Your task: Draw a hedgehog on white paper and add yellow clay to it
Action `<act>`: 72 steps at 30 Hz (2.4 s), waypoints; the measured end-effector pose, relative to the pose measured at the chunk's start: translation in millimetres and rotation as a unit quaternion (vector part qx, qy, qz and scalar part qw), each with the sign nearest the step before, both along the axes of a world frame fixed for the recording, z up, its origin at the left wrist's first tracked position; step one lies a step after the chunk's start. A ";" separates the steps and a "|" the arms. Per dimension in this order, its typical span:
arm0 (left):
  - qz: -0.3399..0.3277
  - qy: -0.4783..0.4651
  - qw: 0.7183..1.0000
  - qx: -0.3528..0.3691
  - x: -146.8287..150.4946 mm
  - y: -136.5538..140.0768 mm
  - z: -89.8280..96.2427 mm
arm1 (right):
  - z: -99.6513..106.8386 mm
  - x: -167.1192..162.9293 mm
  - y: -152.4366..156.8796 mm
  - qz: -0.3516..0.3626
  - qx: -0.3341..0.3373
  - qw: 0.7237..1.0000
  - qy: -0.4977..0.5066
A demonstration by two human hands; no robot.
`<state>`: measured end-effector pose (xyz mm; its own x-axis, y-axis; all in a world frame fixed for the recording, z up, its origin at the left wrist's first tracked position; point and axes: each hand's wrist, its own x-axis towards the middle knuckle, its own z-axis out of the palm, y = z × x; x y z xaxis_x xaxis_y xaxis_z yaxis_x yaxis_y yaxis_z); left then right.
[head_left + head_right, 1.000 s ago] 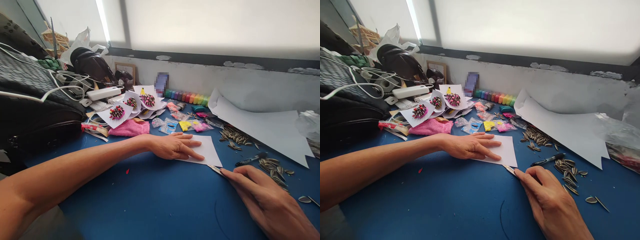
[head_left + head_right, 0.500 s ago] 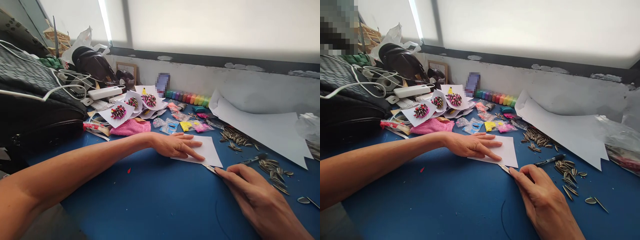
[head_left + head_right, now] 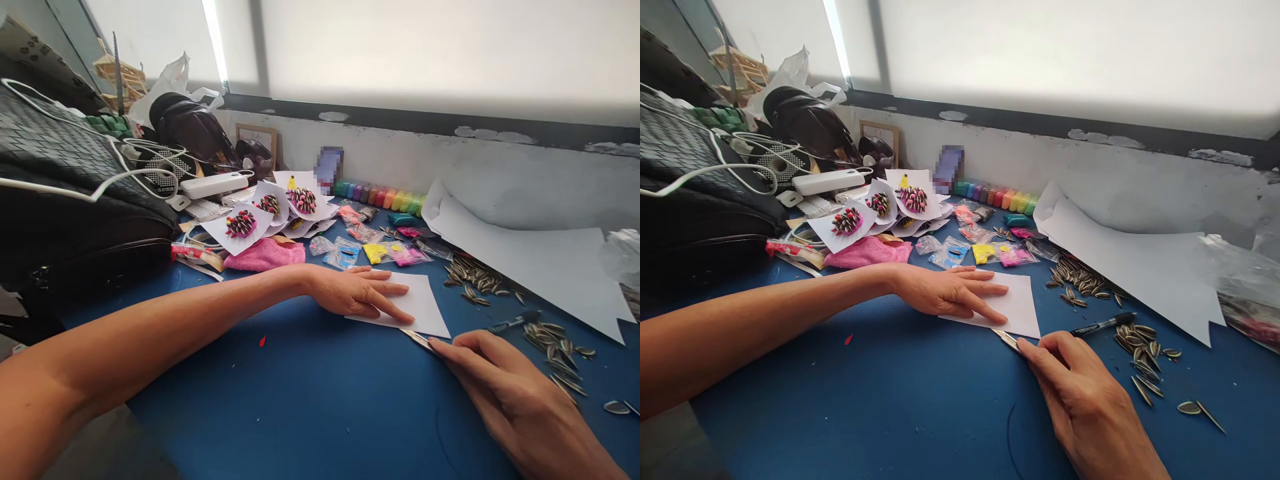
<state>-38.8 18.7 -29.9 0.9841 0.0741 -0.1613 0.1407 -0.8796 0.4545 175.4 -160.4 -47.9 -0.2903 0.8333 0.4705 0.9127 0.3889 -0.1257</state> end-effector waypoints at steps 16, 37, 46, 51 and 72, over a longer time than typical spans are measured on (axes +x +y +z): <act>-0.013 0.009 1.000 -0.017 -1.5 5.2 0.7 | 3.3 -12.7 9.2 0.021 -0.021 1.000 -0.008; -0.015 0.017 1.000 -0.010 -1.5 5.2 4.1 | 1.7 -21.2 16.1 0.041 -0.042 0.998 -0.009; -0.018 0.018 1.000 -0.010 -1.3 5.4 3.3 | 3.1 -29.7 17.3 0.049 -0.009 0.999 0.004; -0.001 0.012 1.000 -0.026 -0.8 5.5 2.2 | 4.7 -35.0 18.3 0.051 -0.015 0.999 0.001; -0.004 0.022 1.000 -0.012 -0.8 4.3 3.9 | -4.0 -43.8 23.7 0.069 -0.021 0.997 0.005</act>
